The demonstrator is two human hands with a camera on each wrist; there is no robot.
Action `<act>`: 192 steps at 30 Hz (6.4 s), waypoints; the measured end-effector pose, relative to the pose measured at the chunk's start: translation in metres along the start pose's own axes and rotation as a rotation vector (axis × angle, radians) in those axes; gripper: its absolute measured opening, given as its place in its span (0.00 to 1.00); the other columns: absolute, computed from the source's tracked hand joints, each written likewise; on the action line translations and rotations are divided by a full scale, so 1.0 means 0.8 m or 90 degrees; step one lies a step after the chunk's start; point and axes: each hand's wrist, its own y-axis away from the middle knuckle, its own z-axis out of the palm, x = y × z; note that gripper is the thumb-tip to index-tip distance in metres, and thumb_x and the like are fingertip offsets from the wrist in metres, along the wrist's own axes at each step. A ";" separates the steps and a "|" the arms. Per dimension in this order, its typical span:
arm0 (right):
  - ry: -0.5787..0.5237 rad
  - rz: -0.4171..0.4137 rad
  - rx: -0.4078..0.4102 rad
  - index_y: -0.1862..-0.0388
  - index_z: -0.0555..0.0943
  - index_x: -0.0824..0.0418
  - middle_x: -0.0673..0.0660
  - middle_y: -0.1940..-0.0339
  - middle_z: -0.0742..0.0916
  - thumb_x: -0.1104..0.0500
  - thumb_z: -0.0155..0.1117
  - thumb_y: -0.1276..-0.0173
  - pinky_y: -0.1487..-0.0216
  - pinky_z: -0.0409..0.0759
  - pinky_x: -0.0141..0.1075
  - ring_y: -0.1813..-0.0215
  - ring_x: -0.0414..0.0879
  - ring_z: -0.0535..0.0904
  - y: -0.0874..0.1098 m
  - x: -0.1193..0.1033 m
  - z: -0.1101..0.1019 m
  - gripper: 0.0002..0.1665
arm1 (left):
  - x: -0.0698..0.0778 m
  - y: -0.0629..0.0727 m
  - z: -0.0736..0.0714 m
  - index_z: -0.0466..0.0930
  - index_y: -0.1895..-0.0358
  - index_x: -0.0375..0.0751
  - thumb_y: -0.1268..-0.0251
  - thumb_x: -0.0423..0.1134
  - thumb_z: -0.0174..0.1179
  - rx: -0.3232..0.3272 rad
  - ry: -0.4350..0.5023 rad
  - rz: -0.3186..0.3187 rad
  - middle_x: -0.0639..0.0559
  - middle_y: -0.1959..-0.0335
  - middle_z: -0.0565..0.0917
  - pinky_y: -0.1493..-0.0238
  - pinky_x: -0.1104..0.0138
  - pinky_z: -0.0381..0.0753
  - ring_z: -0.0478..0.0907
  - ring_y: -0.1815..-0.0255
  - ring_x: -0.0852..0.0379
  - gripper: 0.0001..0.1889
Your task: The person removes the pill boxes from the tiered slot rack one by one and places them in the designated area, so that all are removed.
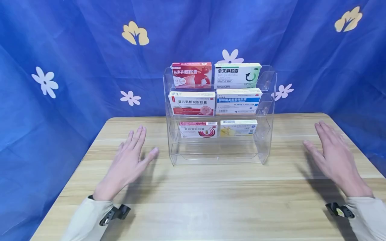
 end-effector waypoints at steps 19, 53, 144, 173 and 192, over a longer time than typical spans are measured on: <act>-0.193 -0.068 0.304 0.63 0.88 0.65 0.63 0.68 0.89 0.71 0.75 0.50 0.63 0.66 0.14 0.65 0.14 0.71 -0.021 -0.067 0.025 0.13 | 0.025 -0.035 0.043 0.43 0.26 0.27 0.21 0.50 0.36 -0.022 0.135 0.081 0.36 0.24 0.48 0.26 0.51 0.49 0.49 0.25 0.39 0.34; -0.257 -0.201 0.235 0.60 0.87 0.66 0.62 0.62 0.89 0.68 0.77 0.50 0.51 0.80 0.38 0.60 0.54 0.86 -0.082 -0.193 0.070 0.16 | 0.041 -0.029 0.058 0.56 0.31 0.21 0.27 0.36 0.50 0.127 0.039 0.137 0.28 0.31 0.62 0.31 0.50 0.62 0.63 0.31 0.36 0.29; -0.330 -0.088 -0.007 0.63 0.86 0.65 0.57 0.66 0.89 0.64 0.72 0.41 0.64 0.83 0.37 0.68 0.45 0.84 -0.089 -0.254 0.071 0.07 | 0.075 -0.046 0.075 0.42 0.28 0.19 0.50 0.18 0.62 0.200 -0.002 0.118 0.26 0.26 0.47 0.29 0.53 0.59 0.49 0.25 0.38 0.47; -0.384 0.034 -0.292 0.67 0.86 0.61 0.51 0.78 0.85 0.64 0.69 0.40 0.81 0.77 0.32 0.83 0.47 0.78 -0.031 -0.271 0.142 0.02 | 0.074 -0.044 0.072 0.41 0.27 0.21 0.50 0.18 0.62 0.207 0.031 0.129 0.27 0.27 0.51 0.35 0.51 0.67 0.56 0.28 0.36 0.48; -0.312 0.041 -0.113 0.82 0.71 0.56 0.46 0.88 0.74 0.62 0.79 0.53 0.82 0.63 0.30 0.84 0.38 0.65 -0.022 -0.277 0.165 0.21 | 0.074 -0.047 0.073 0.42 0.27 0.22 0.46 0.19 0.57 0.218 0.044 0.126 0.29 0.27 0.53 0.33 0.52 0.65 0.55 0.27 0.38 0.44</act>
